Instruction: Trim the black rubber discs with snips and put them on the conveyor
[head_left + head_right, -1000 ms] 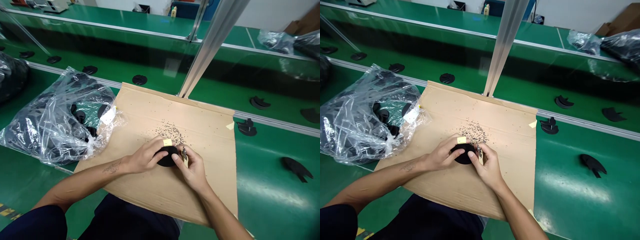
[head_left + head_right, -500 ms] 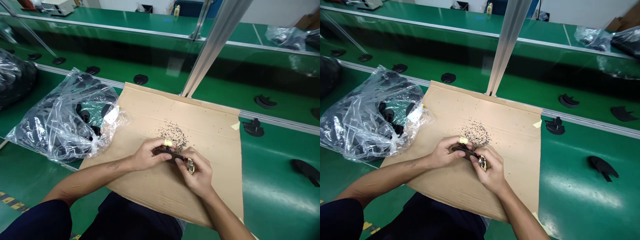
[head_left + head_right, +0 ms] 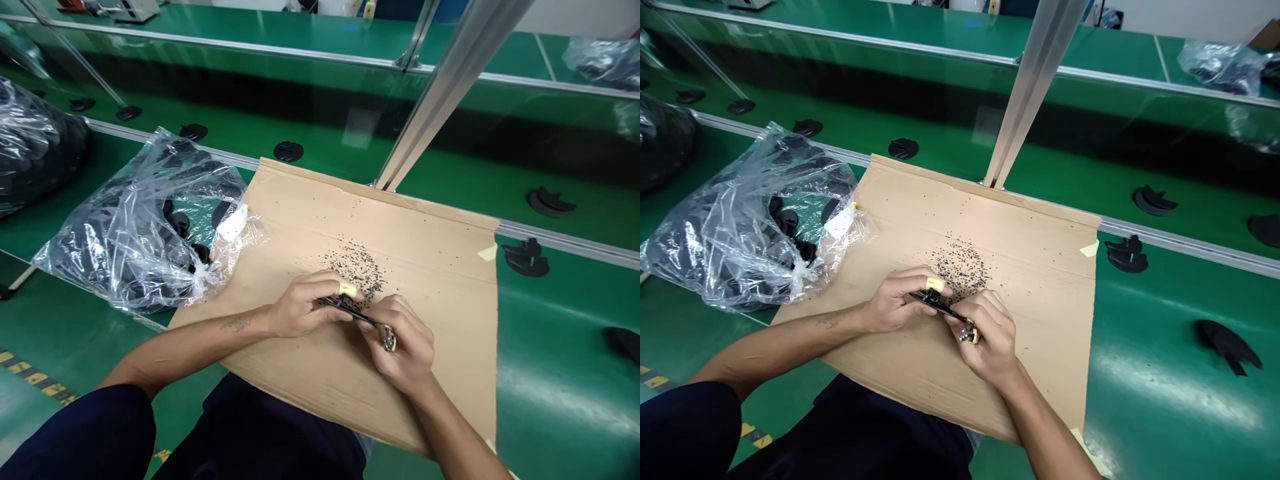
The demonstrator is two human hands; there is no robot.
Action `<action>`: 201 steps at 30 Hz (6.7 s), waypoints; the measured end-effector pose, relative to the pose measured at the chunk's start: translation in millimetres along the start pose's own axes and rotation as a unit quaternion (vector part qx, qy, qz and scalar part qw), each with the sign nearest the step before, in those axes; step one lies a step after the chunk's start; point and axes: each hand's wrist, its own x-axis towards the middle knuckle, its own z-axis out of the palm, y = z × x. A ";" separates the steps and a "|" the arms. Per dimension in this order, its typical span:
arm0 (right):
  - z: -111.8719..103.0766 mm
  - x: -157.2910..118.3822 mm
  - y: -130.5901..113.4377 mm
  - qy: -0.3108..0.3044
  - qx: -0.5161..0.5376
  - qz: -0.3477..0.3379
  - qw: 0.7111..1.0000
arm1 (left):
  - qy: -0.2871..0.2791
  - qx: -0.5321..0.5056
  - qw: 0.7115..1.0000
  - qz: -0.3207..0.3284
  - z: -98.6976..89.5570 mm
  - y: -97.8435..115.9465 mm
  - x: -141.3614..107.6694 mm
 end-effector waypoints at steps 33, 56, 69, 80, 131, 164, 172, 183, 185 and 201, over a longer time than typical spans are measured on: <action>-2.5 1.1 0.1 0.020 0.010 0.060 0.998 | -0.040 -0.076 0.995 -0.041 -2.7 0.3 -4.4; -8.2 5.5 -1.8 -0.005 0.003 0.047 0.999 | -0.016 0.080 0.996 0.035 -3.7 -1.3 -2.5; -3.1 -2.6 12.6 -0.066 -0.319 0.006 0.945 | -0.108 -0.033 0.993 -0.040 -1.8 6.0 -1.6; -6.5 2.8 10.3 -0.074 -0.332 -0.024 0.940 | -0.036 0.016 0.999 -0.003 -1.4 1.1 -3.4; -24.9 8.9 18.2 -0.059 -0.226 0.005 0.972 | -0.041 0.058 0.997 -0.037 -18.4 -6.9 2.6; -7.3 3.1 4.2 -0.038 -0.109 -0.020 0.993 | -0.052 0.115 0.992 0.024 -9.3 -11.3 -2.7; -6.9 2.2 3.0 -0.043 -0.083 -0.036 0.995 | -0.090 0.311 0.943 0.082 -8.2 -11.0 -6.0; -23.8 8.8 26.3 -0.029 -0.199 0.013 0.979 | -0.026 0.077 0.995 -0.059 -11.9 -6.2 -3.7; -22.3 8.2 25.1 -0.046 -0.204 -0.004 0.978 | -0.028 0.075 0.995 -0.064 -11.3 -5.7 -4.2; -22.4 6.4 18.8 -0.055 -0.247 -0.028 0.967 | -0.021 0.086 0.996 0.032 -9.4 -10.7 -5.9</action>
